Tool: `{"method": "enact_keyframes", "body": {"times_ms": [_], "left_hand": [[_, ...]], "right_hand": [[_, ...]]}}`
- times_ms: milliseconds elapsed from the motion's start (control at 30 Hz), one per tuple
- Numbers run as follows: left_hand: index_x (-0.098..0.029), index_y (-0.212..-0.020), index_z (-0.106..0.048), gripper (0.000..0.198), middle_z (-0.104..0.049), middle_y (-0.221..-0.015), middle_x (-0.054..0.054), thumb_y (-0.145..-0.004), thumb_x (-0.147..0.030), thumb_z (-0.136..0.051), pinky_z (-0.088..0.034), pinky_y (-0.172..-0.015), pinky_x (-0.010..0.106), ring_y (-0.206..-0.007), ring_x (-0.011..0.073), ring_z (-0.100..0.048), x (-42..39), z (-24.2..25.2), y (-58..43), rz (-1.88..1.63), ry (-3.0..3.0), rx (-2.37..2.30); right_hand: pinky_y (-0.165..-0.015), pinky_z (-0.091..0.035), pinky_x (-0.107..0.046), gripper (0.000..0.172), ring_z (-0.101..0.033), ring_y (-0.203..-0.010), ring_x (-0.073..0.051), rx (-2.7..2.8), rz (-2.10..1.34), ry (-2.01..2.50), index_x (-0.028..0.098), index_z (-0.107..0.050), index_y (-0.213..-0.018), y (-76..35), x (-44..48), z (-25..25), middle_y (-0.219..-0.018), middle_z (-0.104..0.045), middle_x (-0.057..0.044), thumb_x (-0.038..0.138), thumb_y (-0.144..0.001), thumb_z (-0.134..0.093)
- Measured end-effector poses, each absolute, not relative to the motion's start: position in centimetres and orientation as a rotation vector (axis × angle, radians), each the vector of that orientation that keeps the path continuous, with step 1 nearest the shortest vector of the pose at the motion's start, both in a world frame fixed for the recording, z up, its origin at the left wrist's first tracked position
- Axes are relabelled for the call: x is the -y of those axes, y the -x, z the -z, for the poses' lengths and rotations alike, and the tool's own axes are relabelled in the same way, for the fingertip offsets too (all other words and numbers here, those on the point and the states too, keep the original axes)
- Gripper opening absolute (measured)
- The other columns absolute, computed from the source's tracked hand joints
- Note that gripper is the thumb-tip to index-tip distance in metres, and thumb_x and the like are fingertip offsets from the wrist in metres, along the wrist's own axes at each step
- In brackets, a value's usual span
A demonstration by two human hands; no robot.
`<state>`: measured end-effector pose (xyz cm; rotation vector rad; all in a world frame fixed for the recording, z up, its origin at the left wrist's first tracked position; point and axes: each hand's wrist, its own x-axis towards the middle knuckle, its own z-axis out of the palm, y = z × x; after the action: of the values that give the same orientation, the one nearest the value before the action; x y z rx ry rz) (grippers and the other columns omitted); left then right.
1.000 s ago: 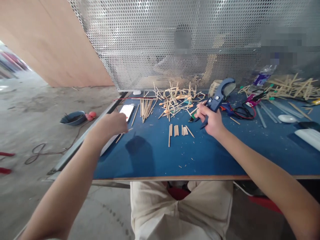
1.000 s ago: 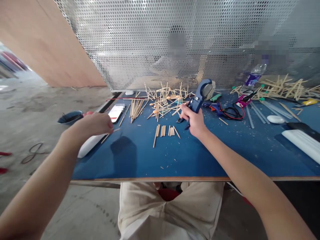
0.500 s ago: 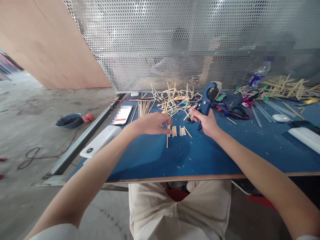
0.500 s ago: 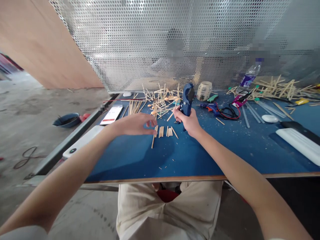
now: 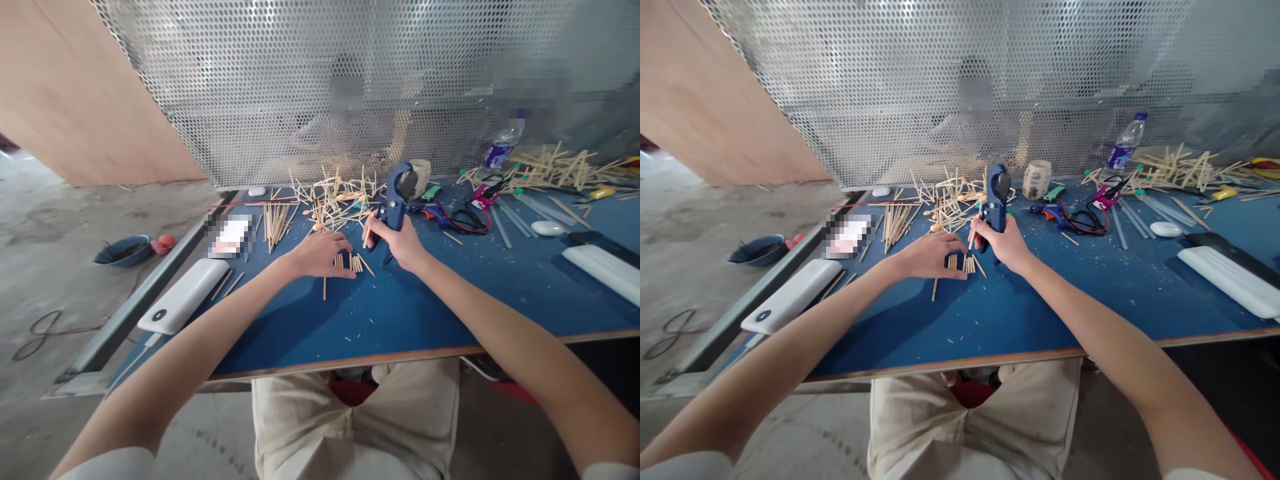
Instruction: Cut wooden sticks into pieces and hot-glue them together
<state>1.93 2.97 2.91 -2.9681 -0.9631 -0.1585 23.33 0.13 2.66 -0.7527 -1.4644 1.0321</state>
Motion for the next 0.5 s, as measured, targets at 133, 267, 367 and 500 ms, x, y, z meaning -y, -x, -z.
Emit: {"method": "enact_keyframes", "body": {"times_ms": [133, 267, 367, 500], "left_hand": [[-0.022, -0.114, -0.068, 0.062, -0.066, -0.112, 0.008, -0.082, -0.074, -0.058, -0.043, -0.090, 0.037, -0.104, 0.0279, -0.061, -2.96, -2.71, -1.52, 0.163, 2.953, 0.975], [-0.021, -0.118, -0.066, 0.063, -0.065, -0.114, 0.009, -0.080, -0.072, -0.060, -0.041, -0.095, 0.040, -0.107, 0.0296, -0.059, -2.73, -2.54, -1.37, 0.193, 2.921, 0.995], [-0.022, -0.117, -0.066, 0.063, -0.065, -0.115, 0.009, -0.080, -0.072, -0.060, -0.041, -0.094, 0.040, -0.107, 0.0294, -0.059, -2.69, -2.48, -1.41, 0.214, 2.940, 1.001], [-0.022, -0.108, -0.067, 0.058, -0.065, -0.113, 0.008, -0.079, -0.072, -0.062, -0.042, -0.093, 0.039, -0.106, 0.0285, -0.059, -2.72, -2.74, -1.06, 0.200, 2.942, 1.009]], "right_hand": [[-0.061, -0.049, -0.034, 0.032, -0.057, -0.057, -0.015, 1.458, -1.028, 0.754, 0.024, -0.059, -0.078, -23.22, -0.31, -2.42, -0.071, -0.065, 0.000, 0.053, -0.084, -0.070], [-0.061, -0.048, -0.034, 0.030, -0.057, -0.056, -0.015, 1.452, -1.032, 0.733, 0.024, -0.059, -0.082, -23.19, -0.47, -2.17, -0.070, -0.064, 0.000, 0.051, -0.083, -0.072], [-0.062, -0.049, -0.034, 0.032, -0.057, -0.056, -0.015, 1.459, -1.030, 0.769, 0.025, -0.058, -0.081, -23.20, -0.45, -2.15, -0.070, -0.063, 0.001, 0.054, -0.083, -0.071], [-0.065, -0.050, -0.035, 0.032, -0.058, -0.059, -0.016, 1.486, -1.035, 0.784, 0.025, -0.057, -0.080, -23.16, -0.24, -2.40, -0.073, -0.064, 0.000, 0.055, -0.083, -0.070]]}}
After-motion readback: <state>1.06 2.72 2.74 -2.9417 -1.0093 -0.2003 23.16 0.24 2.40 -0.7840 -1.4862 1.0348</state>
